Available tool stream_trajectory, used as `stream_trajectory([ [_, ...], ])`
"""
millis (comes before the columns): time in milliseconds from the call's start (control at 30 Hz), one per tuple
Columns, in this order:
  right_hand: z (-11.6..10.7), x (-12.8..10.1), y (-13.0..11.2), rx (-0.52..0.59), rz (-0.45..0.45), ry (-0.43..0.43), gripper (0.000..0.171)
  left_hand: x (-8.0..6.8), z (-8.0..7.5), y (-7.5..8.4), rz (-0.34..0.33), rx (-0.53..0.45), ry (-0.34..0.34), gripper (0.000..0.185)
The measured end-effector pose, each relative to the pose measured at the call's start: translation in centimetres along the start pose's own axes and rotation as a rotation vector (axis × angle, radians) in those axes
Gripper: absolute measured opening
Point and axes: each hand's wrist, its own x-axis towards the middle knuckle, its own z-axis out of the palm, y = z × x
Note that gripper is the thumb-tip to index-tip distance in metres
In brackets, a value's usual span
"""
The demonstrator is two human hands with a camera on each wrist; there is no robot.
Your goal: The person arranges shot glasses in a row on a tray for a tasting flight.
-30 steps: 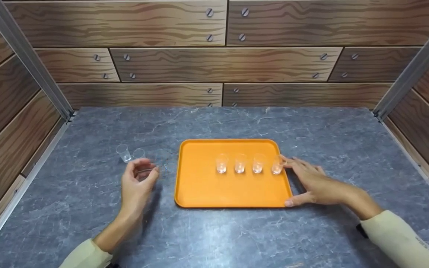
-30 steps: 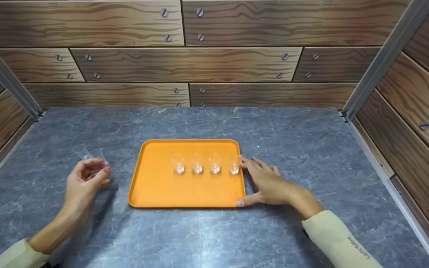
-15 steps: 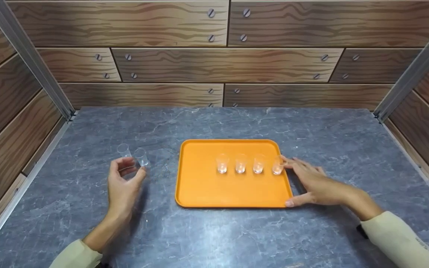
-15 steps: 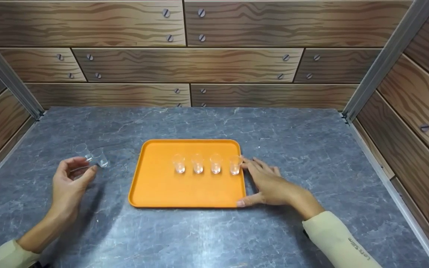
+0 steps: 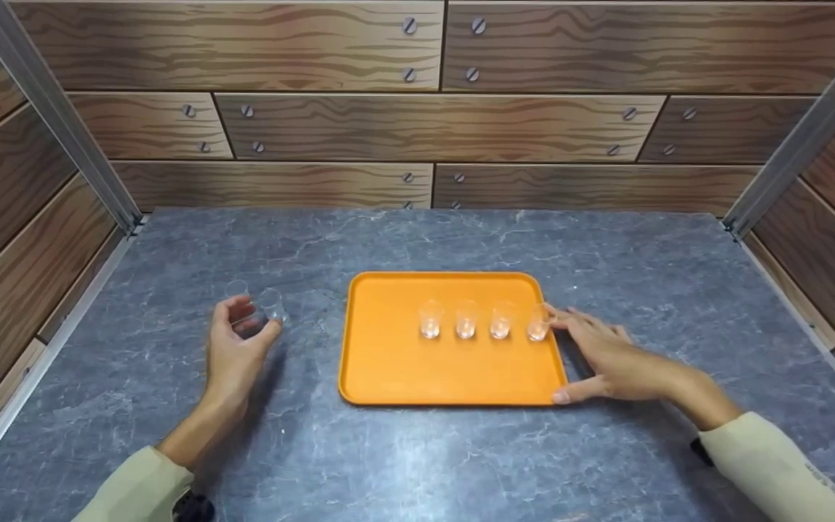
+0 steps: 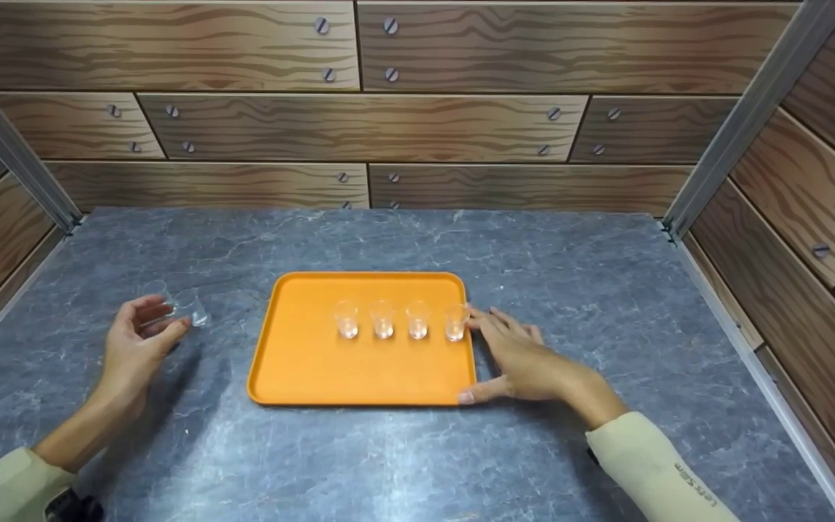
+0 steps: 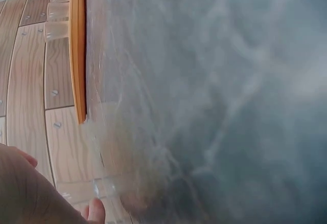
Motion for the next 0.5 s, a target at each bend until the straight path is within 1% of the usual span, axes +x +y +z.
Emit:
stream_trajectory([
  [100, 0.0, 0.0, 0.0, 0.001, -0.008, 0.001, 0.104, 0.4, 0.1, 0.0, 0.0, 0.019, -0.001, 0.065],
  [233, 0.0, 0.0, -0.1, 0.007, -0.018, 0.004, 0.102, 0.7, 0.2, 0.0, 0.0, 0.012, -0.017, 0.065],
  [367, -0.1, 0.0, 0.0, 0.012, -0.01, -0.002, 0.1, 0.9, 0.5, -0.3, -0.004, 0.031, -0.039, 0.065],
  [500, -0.1, 0.0, 0.0, 0.012, 0.001, -0.009, 0.102, 1.3, 0.9, -0.4, 0.006, 0.056, -0.039, 0.063],
])
